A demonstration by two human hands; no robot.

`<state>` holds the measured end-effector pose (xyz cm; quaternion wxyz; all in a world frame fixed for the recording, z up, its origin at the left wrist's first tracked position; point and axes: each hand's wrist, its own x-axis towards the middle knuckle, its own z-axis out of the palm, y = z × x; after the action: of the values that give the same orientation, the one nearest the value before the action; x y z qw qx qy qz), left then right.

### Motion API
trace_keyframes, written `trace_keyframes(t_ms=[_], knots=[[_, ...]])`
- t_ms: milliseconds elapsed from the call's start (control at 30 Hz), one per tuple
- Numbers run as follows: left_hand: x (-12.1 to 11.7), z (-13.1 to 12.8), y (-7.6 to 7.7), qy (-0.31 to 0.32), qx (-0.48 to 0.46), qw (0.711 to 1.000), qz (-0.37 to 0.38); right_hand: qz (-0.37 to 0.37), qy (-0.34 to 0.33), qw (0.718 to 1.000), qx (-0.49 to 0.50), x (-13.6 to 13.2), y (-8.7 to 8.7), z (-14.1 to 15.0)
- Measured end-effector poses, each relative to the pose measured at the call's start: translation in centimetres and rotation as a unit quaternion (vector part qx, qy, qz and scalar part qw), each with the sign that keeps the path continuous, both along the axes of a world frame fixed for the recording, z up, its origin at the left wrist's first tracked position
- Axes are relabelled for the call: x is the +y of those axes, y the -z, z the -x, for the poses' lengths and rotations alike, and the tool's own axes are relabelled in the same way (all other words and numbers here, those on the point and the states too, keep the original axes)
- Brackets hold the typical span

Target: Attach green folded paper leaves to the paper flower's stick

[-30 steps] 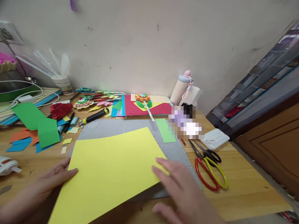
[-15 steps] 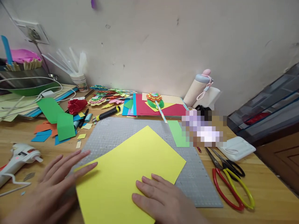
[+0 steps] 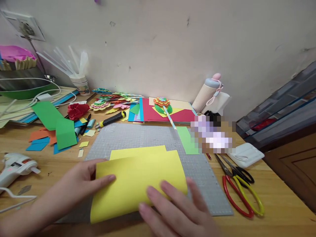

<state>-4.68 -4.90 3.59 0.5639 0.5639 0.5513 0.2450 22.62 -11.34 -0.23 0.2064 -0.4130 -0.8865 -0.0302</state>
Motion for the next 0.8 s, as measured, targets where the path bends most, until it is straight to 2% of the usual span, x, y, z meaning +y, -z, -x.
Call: trace_keyframes(t_ms=[33, 67, 167, 233, 300, 367, 433, 533, 700, 800], knots=[[0.7, -0.3, 0.1, 0.007, -0.002, 1.0, 0.002, -0.021, -0.072, 0.996, -0.048, 0.6, -0.4, 1.1], [1.3, -0.4, 0.3, 0.018, 0.01, 1.0, -0.005, -0.024, -0.1, 0.991, -0.083, 1.2, -0.6, 2.2], [2.8, 0.2, 1.2, 0.028, 0.14, 0.984, -0.103, 0.045, -0.073, 0.988, -0.131, 2.9, -0.8, 4.7], [3.6, 0.9, 2.0, 0.006, 0.24, 0.95, -0.201, 0.094, -0.069, 0.983, -0.139, 3.6, -0.5, 5.5], [4.4, 1.7, 2.7, 0.011, 0.29, 0.917, -0.274, 0.132, -0.074, 0.979, -0.139, 4.1, -0.2, 5.7], [4.9, 2.2, 3.3, 0.045, 0.306, 0.901, -0.304, 0.162, -0.082, 0.974, -0.138, 4.5, -0.1, 5.6], [5.3, 2.4, 3.8, 0.072, 0.31, 0.898, -0.305, 0.185, -0.092, 0.968, -0.142, 5.0, -0.3, 5.4], [5.1, 2.2, 3.9, 0.077, 0.306, 0.905, -0.286, 0.197, -0.112, 0.961, -0.156, 5.7, -1.0, 4.7], [3.7, 1.5, 3.7, 0.111, 0.275, 0.924, -0.242, 0.201, -0.147, 0.952, -0.18, 6.8, -2.2, 1.4], [3.0, 1.3, 3.8, 0.151, 0.249, 0.93, -0.226, 0.187, -0.11, 0.963, -0.16, 7.0, -2.4, -0.2]])
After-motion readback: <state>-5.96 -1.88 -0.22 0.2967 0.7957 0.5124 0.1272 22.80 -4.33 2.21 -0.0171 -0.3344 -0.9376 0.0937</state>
